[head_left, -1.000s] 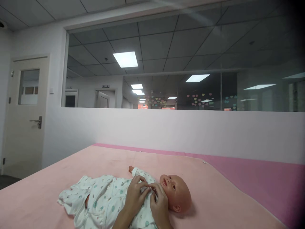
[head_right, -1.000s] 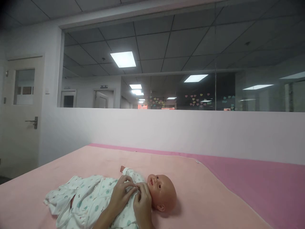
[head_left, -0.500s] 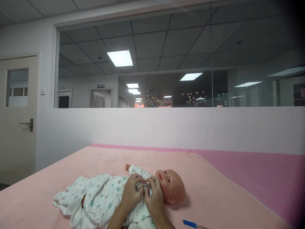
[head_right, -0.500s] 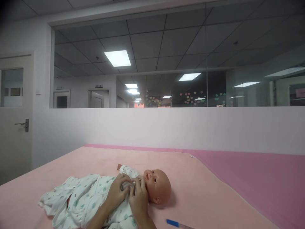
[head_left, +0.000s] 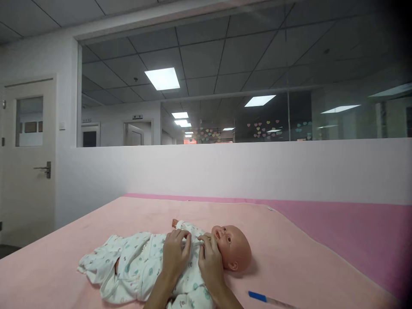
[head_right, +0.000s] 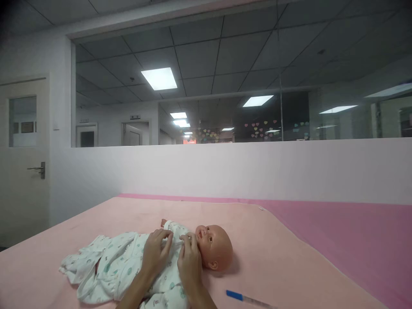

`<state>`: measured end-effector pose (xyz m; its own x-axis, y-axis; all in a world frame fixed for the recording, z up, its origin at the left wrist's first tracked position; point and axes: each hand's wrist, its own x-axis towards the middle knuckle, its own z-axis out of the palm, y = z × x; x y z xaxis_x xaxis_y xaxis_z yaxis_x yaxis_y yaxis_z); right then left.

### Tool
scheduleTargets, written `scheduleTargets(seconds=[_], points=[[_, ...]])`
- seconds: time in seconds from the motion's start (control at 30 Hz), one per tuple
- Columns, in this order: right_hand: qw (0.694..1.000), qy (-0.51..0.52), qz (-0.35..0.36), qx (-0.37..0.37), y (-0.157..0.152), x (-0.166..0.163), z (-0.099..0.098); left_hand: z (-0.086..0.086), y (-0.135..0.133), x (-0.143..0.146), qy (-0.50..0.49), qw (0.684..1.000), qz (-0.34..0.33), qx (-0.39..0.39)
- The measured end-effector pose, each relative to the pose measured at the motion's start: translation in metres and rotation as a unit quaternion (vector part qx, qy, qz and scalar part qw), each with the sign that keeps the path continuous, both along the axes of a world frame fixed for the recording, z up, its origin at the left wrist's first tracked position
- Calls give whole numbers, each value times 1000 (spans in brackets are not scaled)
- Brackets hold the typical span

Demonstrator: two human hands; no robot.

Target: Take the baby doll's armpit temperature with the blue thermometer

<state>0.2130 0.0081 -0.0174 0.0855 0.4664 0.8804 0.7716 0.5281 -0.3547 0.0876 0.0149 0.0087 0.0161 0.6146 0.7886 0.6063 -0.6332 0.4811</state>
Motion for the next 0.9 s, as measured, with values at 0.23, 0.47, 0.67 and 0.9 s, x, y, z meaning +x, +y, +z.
scheduleTargets(seconds=[0.23, 0.47, 0.67, 0.9], points=[[998, -16, 26, 57, 1, 1, -1, 2, 18, -39, -160, 933, -187, -262], [996, -47, 45, 67, -9, -4, 3, -7, 11, -45, -69, 941, -246, -220], [995, -74, 66, 12, -14, -5, 7, -6, 5, -42, -40, 957, -231, -168], [993, -80, 82, 14, -14, -6, 9, -3, -5, -38, -44, 967, -196, -156]])
